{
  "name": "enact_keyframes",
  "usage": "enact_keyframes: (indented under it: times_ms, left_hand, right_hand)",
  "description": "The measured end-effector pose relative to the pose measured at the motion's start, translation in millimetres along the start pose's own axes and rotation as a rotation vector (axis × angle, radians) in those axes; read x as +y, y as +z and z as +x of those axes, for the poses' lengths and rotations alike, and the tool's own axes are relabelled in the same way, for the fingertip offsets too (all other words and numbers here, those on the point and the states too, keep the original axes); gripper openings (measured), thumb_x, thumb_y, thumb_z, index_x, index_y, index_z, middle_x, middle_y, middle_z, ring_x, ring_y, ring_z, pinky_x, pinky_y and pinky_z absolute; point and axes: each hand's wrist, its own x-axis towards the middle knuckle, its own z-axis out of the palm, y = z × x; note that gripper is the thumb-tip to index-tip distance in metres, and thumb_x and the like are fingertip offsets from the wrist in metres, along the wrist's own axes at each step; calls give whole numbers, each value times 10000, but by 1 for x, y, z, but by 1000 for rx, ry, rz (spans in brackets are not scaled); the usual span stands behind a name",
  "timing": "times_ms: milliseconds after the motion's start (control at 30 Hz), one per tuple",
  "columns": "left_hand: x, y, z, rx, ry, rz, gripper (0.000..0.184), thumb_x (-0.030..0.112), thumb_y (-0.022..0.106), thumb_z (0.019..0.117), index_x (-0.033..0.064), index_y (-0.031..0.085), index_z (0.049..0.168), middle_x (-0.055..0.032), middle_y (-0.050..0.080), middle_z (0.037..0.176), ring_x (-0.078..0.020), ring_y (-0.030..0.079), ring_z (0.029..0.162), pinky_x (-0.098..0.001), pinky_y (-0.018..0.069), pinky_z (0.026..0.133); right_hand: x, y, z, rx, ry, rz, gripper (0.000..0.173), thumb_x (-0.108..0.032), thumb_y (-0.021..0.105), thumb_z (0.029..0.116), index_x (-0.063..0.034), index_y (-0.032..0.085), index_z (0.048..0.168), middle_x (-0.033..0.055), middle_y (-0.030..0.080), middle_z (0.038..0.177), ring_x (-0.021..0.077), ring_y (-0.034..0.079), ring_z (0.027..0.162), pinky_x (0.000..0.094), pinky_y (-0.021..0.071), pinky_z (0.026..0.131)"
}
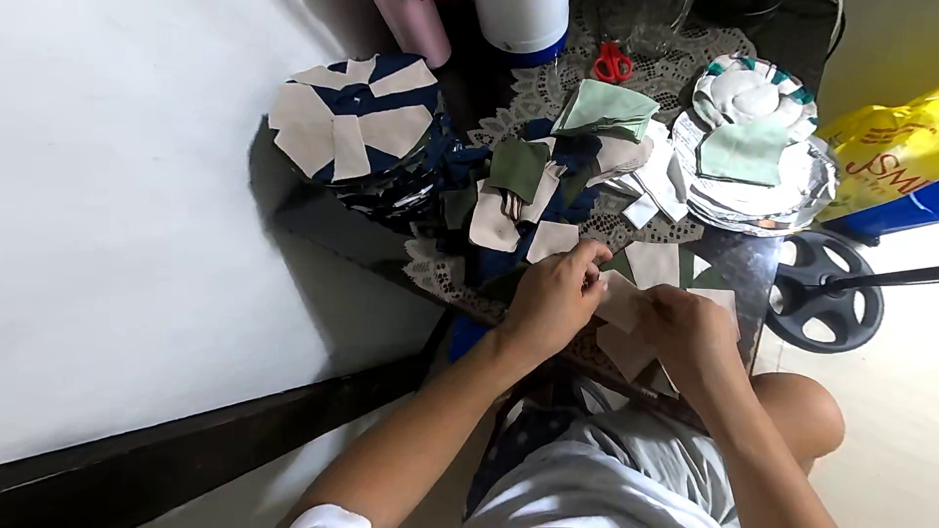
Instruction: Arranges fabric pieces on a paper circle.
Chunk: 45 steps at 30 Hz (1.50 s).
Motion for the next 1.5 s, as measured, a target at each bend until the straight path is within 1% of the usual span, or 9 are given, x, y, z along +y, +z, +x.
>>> enact_keyframes:
  times_ms: [167, 333, 500, 567, 667, 800, 967, 1233, 1500]
  left_hand:
    - [-5, 4, 13, -30, 24, 54, 258, 57, 727, 908, 56, 697, 1164, -56, 708, 843, -192, 682, 749, -379, 575, 686]
    - [-11, 8, 17, 1, 58, 23, 263, 45, 726, 905, 48, 695, 1166, -59, 719, 865, -188, 685, 740, -369, 578, 675]
    - [-16, 2, 21, 34, 27, -103, 240, -4, 637, 960, 19, 673, 1196, -119, 732, 1075, -187, 726, 890, -334, 608, 757]
    - [-19, 1, 18, 51, 41, -106, 201, -27, 616, 956, 11, 697, 1135, -130, 717, 1076, -190, 720, 899, -334, 613, 778]
    - [-24, 4, 11, 116, 116, -30, 162, -26, 617, 929, 35, 742, 1012, -99, 702, 1008, -156, 673, 803, -293, 578, 708]
    - [-24, 7, -1, 166, 135, 78, 124, 35, 663, 898, 54, 772, 954, -105, 712, 1064, -233, 682, 974, -382, 569, 855]
    - [-18, 14, -11, 179, 55, 149, 81, 170, 740, 868, 95, 760, 845, -105, 677, 1090, -286, 632, 1032, -450, 520, 862]
    - [-4, 25, -3, 182, -64, 182, 114, 188, 737, 893, 82, 751, 853, -135, 664, 1167, -349, 591, 1142, -534, 465, 944]
    - [-1, 18, 4, 121, -95, 170, 108, 130, 708, 909, 57, 758, 848, -146, 672, 1162, -354, 600, 1132, -549, 472, 952]
  right_hand:
    - [-6, 2, 7, 19, 4, -158, 208, -201, 588, 1023, -63, 736, 972, 110, 693, 794, 273, 677, 750, 499, 515, 672]
    - [-8, 1, 11, 34, 6, -212, 189, -190, 610, 1010, -62, 732, 942, 111, 677, 761, 288, 666, 727, 507, 496, 639]
    - [-6, -1, 13, 44, -2, -218, 180, -175, 614, 1011, -53, 733, 952, 125, 678, 766, 301, 660, 717, 524, 494, 636]
    - [-5, -1, 14, 47, -7, -218, 180, -175, 613, 1012, -56, 737, 960, 126, 679, 770, 303, 659, 721, 526, 495, 639]
    - [-5, 0, 15, 51, -11, -227, 185, -194, 620, 1013, -66, 736, 947, 112, 673, 753, 289, 653, 706, 517, 488, 629]
    - [-7, 2, 15, 48, 6, -242, 192, -188, 614, 1012, -65, 735, 930, 111, 668, 738, 297, 650, 700, 520, 480, 623]
    - [-9, 3, 15, 54, 25, -239, 195, -202, 627, 1006, -68, 732, 910, 100, 658, 725, 285, 638, 688, 508, 470, 615]
    - [-11, 2, 15, 38, 26, -252, 193, -199, 624, 1011, -62, 720, 916, 104, 644, 722, 283, 633, 689, 502, 462, 614]
    - [-10, -1, 15, 24, 15, -253, 199, -213, 631, 1006, -63, 708, 901, 108, 632, 714, 294, 629, 684, 513, 461, 603]
